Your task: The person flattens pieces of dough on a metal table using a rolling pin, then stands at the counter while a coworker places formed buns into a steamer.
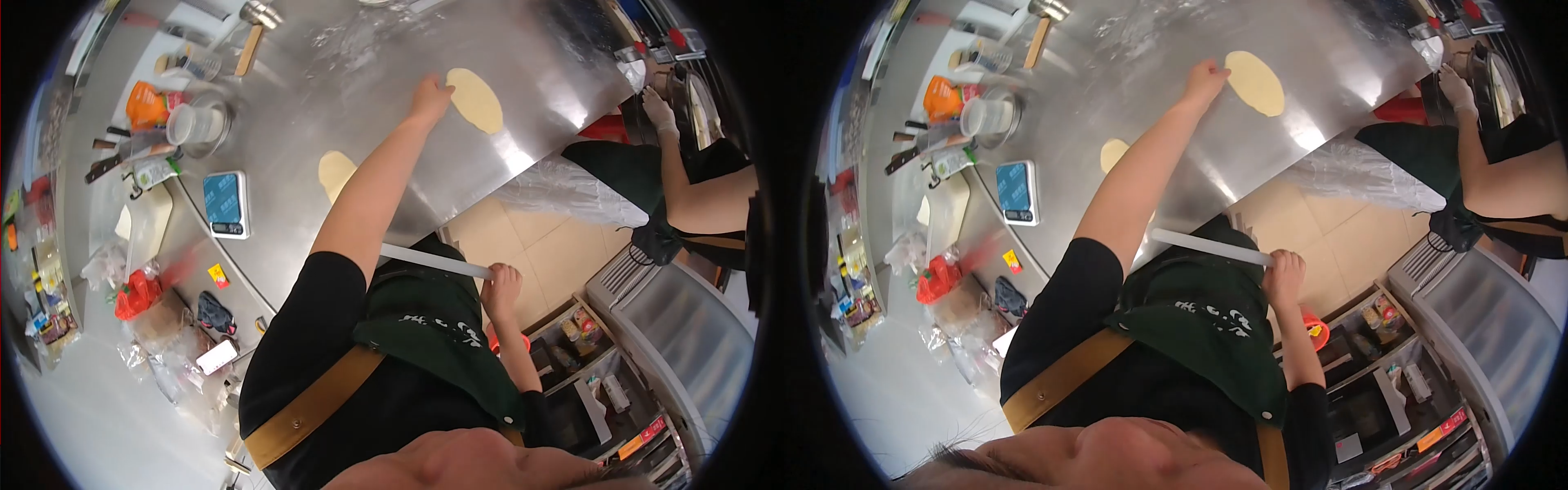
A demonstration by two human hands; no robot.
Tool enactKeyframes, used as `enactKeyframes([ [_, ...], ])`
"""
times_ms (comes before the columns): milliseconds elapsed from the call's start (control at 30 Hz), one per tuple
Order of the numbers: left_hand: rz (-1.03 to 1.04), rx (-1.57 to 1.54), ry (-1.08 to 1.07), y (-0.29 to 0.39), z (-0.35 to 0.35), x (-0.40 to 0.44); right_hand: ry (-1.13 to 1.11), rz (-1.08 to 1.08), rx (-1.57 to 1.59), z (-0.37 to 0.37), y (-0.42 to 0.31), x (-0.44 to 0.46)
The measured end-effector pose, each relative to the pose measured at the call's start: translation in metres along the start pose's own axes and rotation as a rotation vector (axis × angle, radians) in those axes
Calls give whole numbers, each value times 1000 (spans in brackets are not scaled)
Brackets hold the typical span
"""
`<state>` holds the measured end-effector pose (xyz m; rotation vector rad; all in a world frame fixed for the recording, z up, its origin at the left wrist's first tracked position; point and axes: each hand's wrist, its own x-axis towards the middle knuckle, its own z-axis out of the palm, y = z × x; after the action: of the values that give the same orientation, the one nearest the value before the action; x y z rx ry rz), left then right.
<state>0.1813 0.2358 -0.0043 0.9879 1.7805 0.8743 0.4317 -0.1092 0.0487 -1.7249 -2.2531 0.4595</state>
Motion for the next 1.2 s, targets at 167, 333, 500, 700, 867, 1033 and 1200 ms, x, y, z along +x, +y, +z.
enactKeyframes([
  [167,-144,103,82,21,39,32,5,155,20,-3,4,-15],
  [333,174,420,-72,38,42,14,-13,116,65,-7,-1,2],
  [500,379,43,-54,50,-31,-98,-9,-46,110,0,2,26],
  [700,503,-75,181,15,-210,-223,-90,-278,166,9,-13,63],
  [867,356,189,302,-59,-292,-277,-218,-365,170,19,-33,80],
  [1033,314,576,14,-146,-307,-317,-245,-430,173,21,-49,84],
  [1200,262,401,3,-150,-296,-279,-275,-387,132,21,-47,70],
])
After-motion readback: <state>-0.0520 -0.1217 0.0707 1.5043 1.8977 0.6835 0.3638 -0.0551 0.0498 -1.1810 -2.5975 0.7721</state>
